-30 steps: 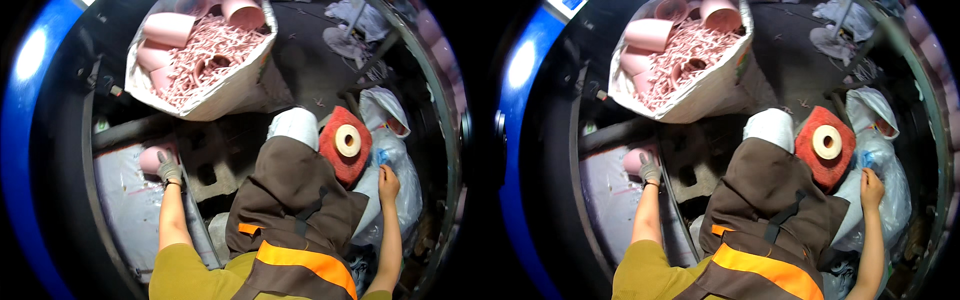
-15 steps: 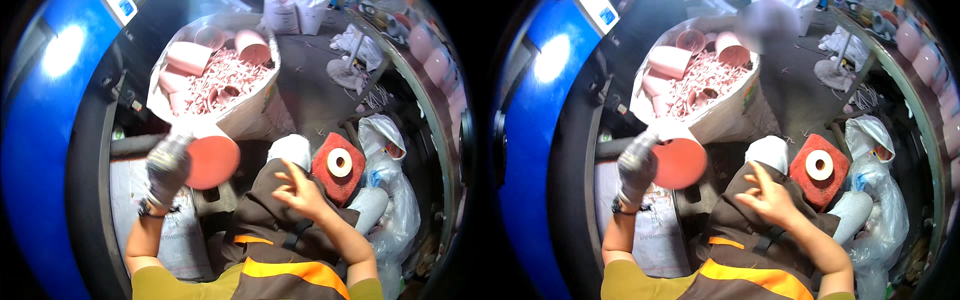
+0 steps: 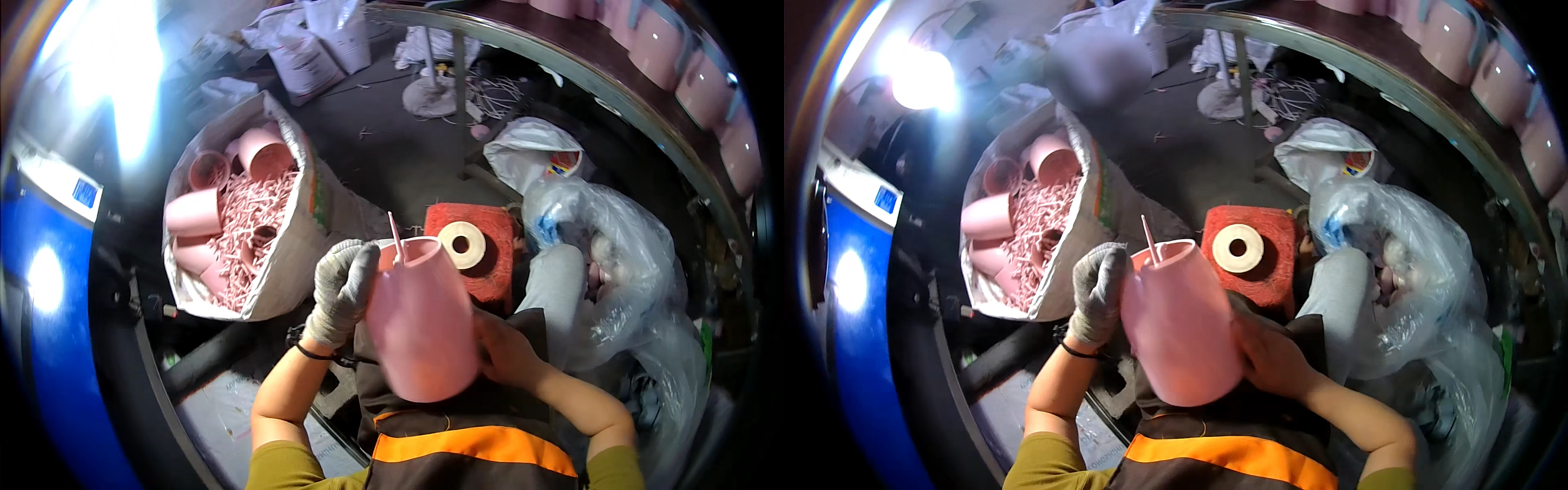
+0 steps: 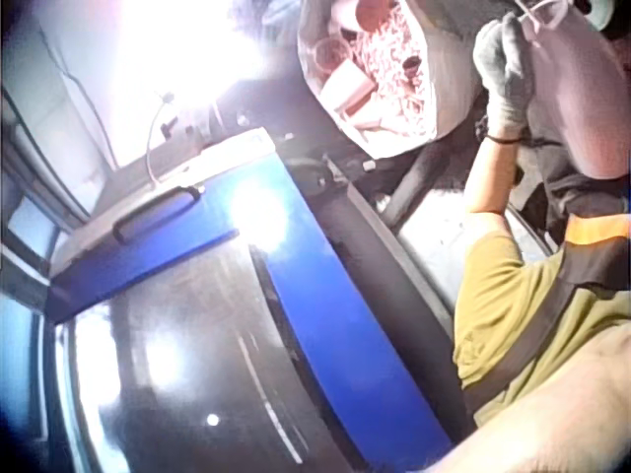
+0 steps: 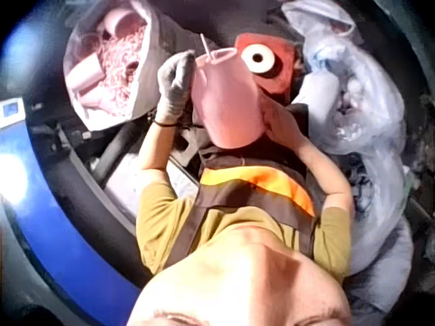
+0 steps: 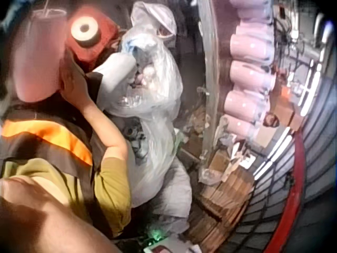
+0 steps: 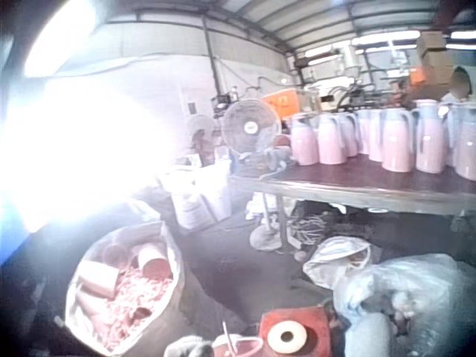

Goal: The person assembles pink water pitchers by inserting inner liners and attaching light blue lids and handles.

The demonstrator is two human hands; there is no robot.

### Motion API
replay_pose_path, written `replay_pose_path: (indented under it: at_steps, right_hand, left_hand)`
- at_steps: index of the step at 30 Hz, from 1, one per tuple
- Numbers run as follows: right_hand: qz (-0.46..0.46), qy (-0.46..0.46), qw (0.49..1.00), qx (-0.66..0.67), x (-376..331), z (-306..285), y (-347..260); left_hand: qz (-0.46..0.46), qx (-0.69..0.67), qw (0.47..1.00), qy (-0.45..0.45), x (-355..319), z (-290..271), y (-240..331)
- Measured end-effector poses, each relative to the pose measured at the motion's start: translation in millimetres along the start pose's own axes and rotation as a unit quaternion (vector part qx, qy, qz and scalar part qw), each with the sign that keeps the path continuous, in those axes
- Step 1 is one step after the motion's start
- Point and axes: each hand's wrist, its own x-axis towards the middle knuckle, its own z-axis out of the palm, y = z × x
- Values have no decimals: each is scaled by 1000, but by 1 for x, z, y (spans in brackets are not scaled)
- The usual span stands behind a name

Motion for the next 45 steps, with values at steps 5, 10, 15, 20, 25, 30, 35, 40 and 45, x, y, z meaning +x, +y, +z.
replay_pose_path:
  at_steps: [5, 10, 15, 20, 25, 30, 35, 40, 45]
  right_hand:
    - [-130, 115, 962, -210, -2, -64, -6]
    - [-220, 61, 909, -350, 60, -86, -26]
    - [-231, -117, 925, -279, 88, -63, -26]
    - [-176, -80, 976, 98, 91, -95, -31]
    - [-71, 8, 964, 256, 218, -51, -97]
    - [8, -140, 953, 268, 166, -44, -25]
    - [229, -118, 861, 439, 27, 15, 53]
    - [211, 11, 923, 320, -18, -7, 28]
    - [335, 41, 876, 345, -117, -66, 49]
  left_hand:
    - [270, 203, 915, -222, 38, 16, 33]
    - [366, 294, 838, -277, 26, 35, 55]
    - [219, 288, 881, -306, 4, 17, 27]
    - [44, 11, 998, -51, -35, -100, 15]
    - [70, 30, 997, -8, -40, -86, 10]
    - [-37, -166, 985, -25, -38, -40, 2]
    - [-234, -300, 871, -312, -44, 44, -67]
    - [-311, -160, 836, -423, -2, 60, -60]
    - [-270, -209, 783, -520, 30, 117, -32]
